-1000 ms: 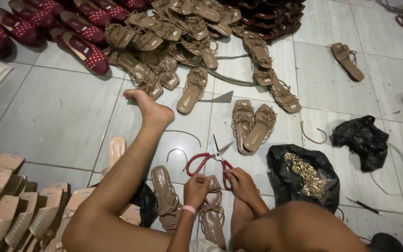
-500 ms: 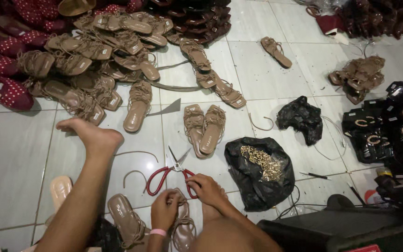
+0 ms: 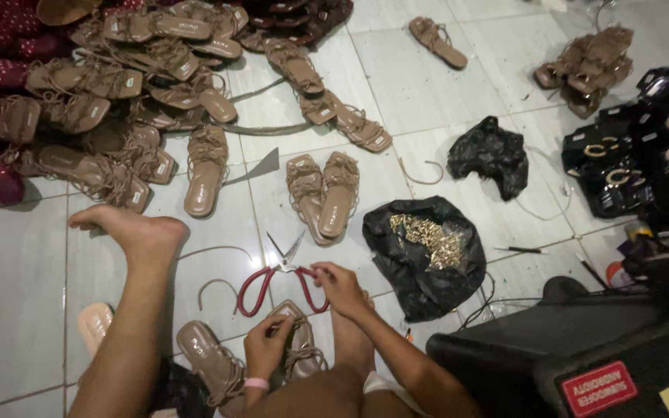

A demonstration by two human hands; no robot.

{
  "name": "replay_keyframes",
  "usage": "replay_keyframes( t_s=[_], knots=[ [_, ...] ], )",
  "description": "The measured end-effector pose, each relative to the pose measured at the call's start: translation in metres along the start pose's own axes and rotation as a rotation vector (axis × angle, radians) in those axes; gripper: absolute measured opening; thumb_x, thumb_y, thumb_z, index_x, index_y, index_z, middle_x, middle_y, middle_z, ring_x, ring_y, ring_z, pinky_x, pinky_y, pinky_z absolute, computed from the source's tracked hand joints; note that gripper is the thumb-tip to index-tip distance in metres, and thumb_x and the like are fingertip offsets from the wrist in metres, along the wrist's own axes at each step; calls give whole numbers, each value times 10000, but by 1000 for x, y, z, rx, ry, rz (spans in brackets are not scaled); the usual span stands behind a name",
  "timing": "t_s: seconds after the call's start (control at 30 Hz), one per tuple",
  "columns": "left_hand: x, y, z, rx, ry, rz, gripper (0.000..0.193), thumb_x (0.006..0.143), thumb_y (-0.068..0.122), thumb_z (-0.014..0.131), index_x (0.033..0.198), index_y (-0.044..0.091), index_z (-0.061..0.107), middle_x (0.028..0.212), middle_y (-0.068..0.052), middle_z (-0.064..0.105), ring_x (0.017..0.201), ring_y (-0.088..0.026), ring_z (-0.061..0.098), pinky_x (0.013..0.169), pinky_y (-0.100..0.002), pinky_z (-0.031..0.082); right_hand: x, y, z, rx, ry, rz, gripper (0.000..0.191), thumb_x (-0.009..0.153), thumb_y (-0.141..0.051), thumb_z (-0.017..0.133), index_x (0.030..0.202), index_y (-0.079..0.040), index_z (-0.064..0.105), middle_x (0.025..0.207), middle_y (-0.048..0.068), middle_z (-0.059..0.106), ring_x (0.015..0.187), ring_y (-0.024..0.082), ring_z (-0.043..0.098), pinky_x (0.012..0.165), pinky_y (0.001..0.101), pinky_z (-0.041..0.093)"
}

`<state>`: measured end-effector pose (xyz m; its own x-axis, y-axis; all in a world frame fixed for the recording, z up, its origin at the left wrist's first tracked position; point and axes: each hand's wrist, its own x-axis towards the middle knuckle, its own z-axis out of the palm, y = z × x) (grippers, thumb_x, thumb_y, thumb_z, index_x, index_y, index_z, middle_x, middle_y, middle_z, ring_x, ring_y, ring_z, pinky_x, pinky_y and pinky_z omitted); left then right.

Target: The person sits on the floor and assembles beige sandals by attaching straps and securing them with small metal fasteners. They use red-handled shears to trim excess strap material and place the finished sandals aside.

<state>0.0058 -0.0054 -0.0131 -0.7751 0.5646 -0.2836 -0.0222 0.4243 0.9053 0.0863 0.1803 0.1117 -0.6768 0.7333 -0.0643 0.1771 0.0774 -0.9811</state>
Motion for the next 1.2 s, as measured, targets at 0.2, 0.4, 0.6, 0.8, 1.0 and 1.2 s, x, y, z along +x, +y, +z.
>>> replay_keyframes(
  t_s=[0.2,0.4,0.6,0.8,1.0,1.2],
  knots=[
    [1,-11,-2,-3,113,60,264,841,260,794,966,27,803,909,-97,808,830,-162,744,789,-303,560,1,11,0,-36,18,-38,220,950,-136,716,1113,10,741,893,79,761,784,106,688,700,257,567],
    [-3,-3,-6,11,110,25,294,867,267,791,1042,31,774,929,-129,791,834,-207,742,787,-313,566,-24,17,-2,-465,-179,-264,179,905,-145,738,1051,-54,788,960,98,764,817,237,720,739,342,551],
    [-14,9,-12,23,86,213,310,826,147,806,1100,23,732,1041,-143,764,910,-236,748,816,-325,570,-34,37,-2,-528,-299,-423,147,957,-128,700,1074,-65,762,1026,98,749,959,284,706,869,374,543],
    [-22,20,-17,45,80,281,297,844,124,808,1109,11,737,1046,-156,756,922,-265,738,813,-336,559,-57,54,-24,-405,-135,-310,188,871,-123,797,1044,-54,773,999,118,761,928,260,730,836,360,566],
    [-21,26,-18,-45,41,63,372,871,174,785,1201,34,685,992,-127,773,874,-195,718,791,-316,557,-83,70,-42,-378,161,-343,169,888,-36,759,1056,-21,756,1006,137,744,921,262,722,841,338,571],
    [-19,27,-21,-58,27,49,365,881,214,781,1179,24,688,984,-116,776,886,-157,715,800,-304,557,-127,89,-64,-353,367,-88,194,859,-68,785,1041,-15,746,979,119,743,851,200,725,762,316,583]
  ],
)
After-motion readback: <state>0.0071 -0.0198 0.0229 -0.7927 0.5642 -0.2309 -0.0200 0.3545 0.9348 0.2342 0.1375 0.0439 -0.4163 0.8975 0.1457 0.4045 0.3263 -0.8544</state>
